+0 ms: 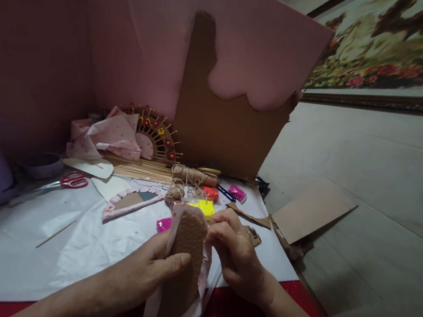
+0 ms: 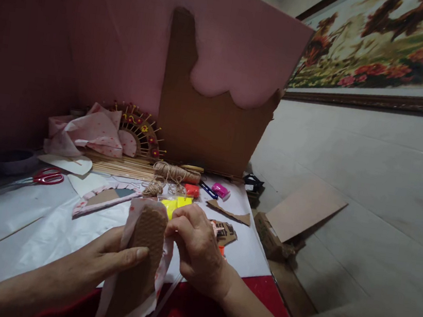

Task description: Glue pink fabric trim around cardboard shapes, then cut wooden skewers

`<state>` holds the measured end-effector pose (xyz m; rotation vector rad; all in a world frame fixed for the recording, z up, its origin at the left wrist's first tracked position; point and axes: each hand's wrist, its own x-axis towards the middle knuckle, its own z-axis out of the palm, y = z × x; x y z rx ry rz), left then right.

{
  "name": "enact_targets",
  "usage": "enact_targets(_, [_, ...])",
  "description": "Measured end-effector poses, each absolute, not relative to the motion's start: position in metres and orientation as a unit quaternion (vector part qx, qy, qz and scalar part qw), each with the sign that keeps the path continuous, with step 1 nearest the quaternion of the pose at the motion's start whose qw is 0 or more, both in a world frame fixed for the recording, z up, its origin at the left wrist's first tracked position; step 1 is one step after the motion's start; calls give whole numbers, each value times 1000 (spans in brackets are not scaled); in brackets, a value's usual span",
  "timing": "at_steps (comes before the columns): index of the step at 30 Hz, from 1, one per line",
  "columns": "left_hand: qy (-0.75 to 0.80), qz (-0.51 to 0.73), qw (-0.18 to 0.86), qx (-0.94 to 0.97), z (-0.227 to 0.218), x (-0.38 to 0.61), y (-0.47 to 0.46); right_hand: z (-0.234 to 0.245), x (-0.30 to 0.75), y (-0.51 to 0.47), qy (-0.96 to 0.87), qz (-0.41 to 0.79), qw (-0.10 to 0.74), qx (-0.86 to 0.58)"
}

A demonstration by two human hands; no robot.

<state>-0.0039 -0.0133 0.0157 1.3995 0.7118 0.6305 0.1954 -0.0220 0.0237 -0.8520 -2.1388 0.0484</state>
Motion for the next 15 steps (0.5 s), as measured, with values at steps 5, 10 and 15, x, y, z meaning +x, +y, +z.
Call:
enact_targets(5, [306, 269, 665, 626, 17, -4, -12, 25, 196, -22, -845, 86, 430, -306])
enact_targets(10, [294, 260, 671, 628, 18, -5, -13, 23, 195, -24, -853, 81, 420, -299])
enact_targets(15, [300, 275, 685, 605, 17, -5, -12, 22, 195, -22, -788, 151, 513, -304])
